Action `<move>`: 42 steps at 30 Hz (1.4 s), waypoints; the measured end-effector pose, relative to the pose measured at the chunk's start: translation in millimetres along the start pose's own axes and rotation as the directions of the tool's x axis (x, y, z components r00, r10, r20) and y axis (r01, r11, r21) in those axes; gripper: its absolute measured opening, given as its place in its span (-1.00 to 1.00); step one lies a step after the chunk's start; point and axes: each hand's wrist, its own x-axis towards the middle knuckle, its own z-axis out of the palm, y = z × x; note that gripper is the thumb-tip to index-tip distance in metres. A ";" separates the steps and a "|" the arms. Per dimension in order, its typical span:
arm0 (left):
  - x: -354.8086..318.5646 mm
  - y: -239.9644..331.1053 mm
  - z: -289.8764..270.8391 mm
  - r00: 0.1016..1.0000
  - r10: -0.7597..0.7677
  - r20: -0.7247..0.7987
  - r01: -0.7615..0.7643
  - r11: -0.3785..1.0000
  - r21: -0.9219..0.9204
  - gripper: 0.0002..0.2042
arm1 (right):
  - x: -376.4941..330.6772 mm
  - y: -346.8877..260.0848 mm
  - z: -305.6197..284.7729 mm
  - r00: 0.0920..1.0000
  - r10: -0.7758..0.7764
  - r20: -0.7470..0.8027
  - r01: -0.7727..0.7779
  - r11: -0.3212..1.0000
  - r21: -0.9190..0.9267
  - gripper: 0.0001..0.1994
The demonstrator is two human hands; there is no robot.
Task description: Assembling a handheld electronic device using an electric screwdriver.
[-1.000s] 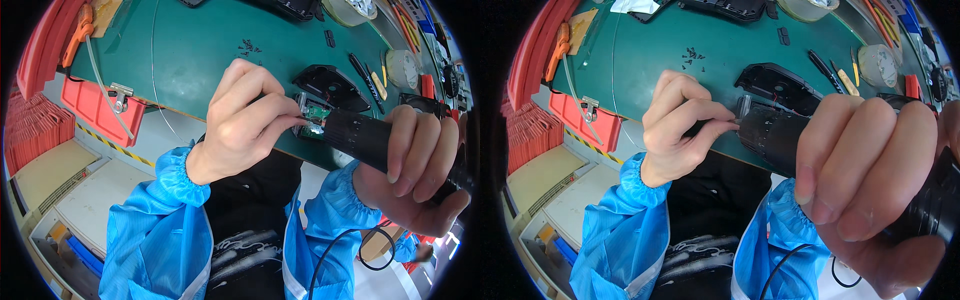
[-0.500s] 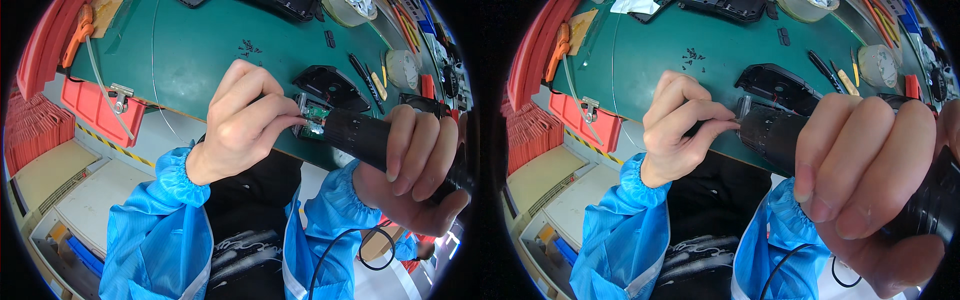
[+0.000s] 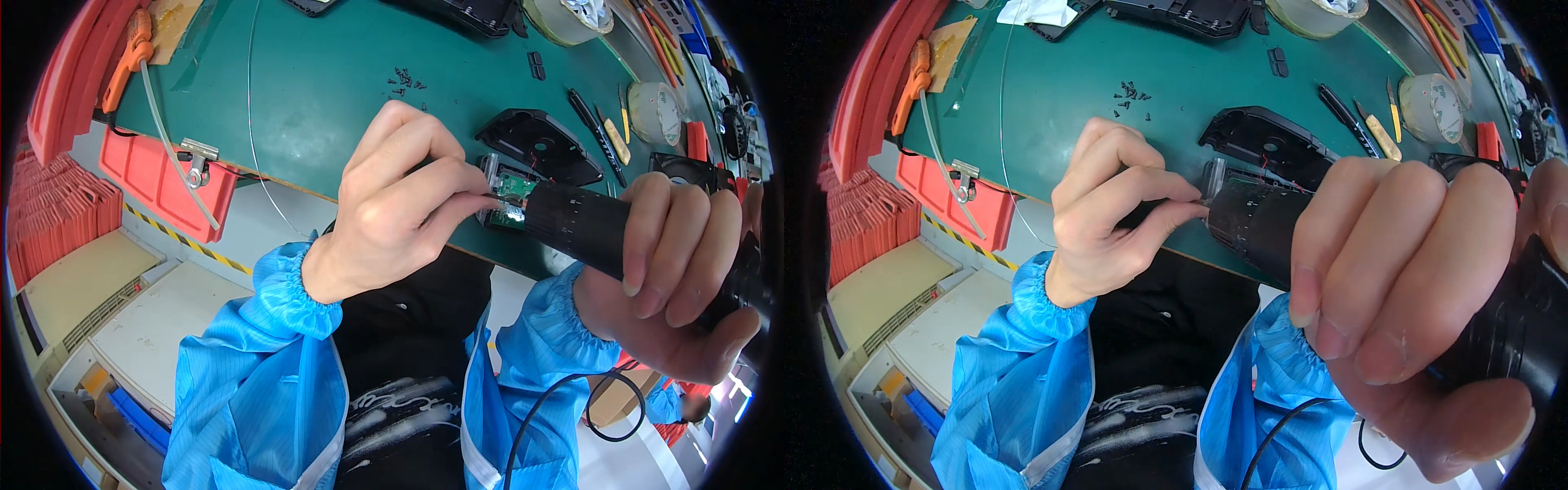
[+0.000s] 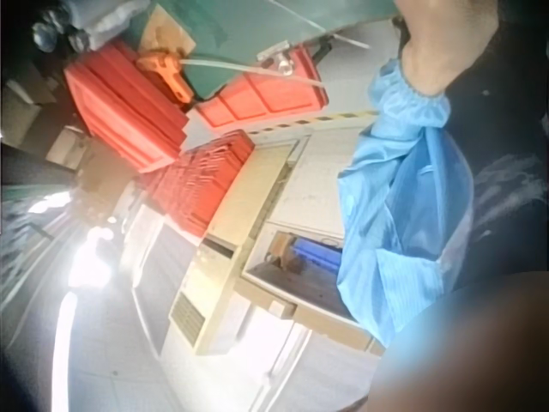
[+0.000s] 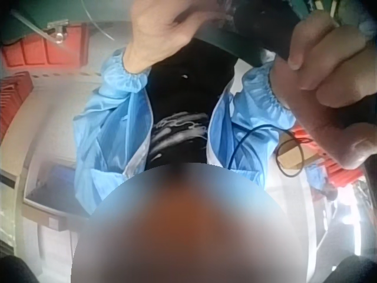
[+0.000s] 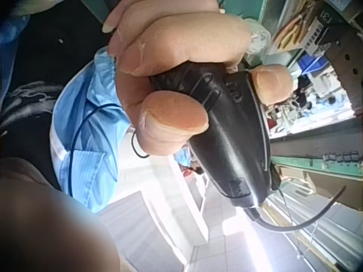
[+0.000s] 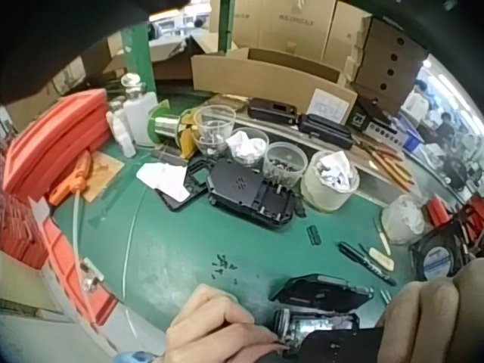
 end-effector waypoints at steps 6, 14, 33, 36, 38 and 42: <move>1.5 2.6 3.1 0.993 -0.008 0.116 0.004 0.999 0.032 -0.45 | -2.8 -2.3 0.1 0.994 -0.055 -0.099 0.050 0.998 -0.045 -0.53; 4.1 9.9 2.2 0.951 -0.070 0.301 0.018 0.985 0.172 -0.32 | -11.2 -11.3 -2.2 0.964 -0.133 -0.232 0.109 0.988 -0.112 -0.61; 5.8 12.1 4.0 0.932 -0.098 0.348 0.022 0.976 0.217 -0.34 | -18.8 -13.2 -10.4 0.940 -0.115 -0.323 0.034 0.969 -0.246 -0.62; 5.7 12.7 3.8 0.931 -0.098 0.351 0.020 0.975 0.220 -0.35 | -17.3 -10.9 -7.9 0.922 -0.130 -0.365 0.019 0.956 -0.293 -0.58; 6.0 13.6 3.6 0.929 -0.099 0.356 0.017 0.974 0.227 -0.35 | -17.8 -7.8 -9.8 0.918 -0.157 -0.363 0.053 0.958 -0.281 -0.55; 5.8 12.4 4.4 0.929 -0.097 0.356 0.014 0.973 0.230 -0.35 | -19.9 -5.2 -16.9 0.926 -0.173 -0.337 0.075 0.956 -0.284 -0.51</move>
